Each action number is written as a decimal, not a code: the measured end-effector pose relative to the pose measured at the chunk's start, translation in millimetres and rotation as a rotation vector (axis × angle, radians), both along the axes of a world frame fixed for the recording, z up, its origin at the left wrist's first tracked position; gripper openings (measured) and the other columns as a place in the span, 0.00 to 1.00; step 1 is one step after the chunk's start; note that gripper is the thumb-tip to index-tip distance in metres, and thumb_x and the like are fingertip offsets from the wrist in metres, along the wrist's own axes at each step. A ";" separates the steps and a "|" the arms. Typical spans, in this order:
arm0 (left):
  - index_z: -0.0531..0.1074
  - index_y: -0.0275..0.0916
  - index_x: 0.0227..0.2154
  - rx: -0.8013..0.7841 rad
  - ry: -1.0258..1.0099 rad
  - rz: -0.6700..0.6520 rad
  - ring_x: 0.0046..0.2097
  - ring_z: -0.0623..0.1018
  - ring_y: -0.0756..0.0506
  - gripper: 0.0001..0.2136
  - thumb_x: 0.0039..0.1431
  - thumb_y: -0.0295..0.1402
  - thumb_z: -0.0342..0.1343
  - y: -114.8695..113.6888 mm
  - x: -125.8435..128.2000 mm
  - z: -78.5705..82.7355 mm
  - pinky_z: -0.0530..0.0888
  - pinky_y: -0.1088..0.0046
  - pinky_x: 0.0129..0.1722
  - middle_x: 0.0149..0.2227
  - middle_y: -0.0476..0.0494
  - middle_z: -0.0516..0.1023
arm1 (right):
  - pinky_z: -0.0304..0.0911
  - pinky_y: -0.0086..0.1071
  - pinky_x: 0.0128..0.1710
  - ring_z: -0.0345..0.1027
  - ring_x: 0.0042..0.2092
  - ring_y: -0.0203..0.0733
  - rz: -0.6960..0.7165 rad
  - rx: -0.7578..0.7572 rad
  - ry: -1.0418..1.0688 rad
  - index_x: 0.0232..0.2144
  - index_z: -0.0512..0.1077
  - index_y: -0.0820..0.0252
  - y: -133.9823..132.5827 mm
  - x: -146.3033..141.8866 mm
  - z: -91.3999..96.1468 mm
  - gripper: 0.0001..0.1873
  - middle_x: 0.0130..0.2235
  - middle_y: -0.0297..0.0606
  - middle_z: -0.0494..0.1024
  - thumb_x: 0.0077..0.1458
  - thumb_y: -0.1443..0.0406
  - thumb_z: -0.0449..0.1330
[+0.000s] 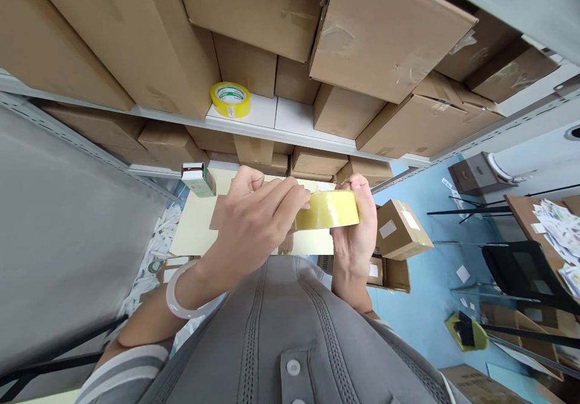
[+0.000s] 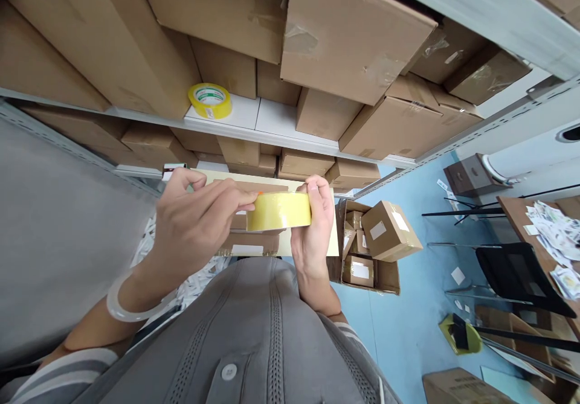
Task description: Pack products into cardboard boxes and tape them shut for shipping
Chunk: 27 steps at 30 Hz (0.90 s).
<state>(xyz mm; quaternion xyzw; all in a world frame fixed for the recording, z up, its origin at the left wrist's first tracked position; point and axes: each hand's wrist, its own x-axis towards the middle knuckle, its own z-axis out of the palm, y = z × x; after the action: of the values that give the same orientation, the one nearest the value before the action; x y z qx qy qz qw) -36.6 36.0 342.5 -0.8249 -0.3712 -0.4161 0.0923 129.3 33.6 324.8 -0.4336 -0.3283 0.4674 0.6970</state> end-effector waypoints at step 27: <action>0.65 0.40 0.31 0.119 0.154 0.046 0.27 0.62 0.50 0.12 0.63 0.16 0.45 -3.1 8.2 6.5 0.55 0.66 0.29 0.24 0.52 0.65 | 0.56 0.28 0.25 0.53 0.27 0.35 -0.001 0.036 0.043 0.30 0.67 0.52 -5.8 4.8 1.0 0.08 0.27 0.28 0.56 0.60 0.60 0.61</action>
<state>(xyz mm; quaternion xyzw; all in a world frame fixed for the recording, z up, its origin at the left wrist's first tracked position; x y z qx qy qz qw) -28.4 32.9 349.0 -0.8387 -0.3568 -0.3706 0.1789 134.1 27.8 325.8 -0.4107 -0.3214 0.4703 0.7119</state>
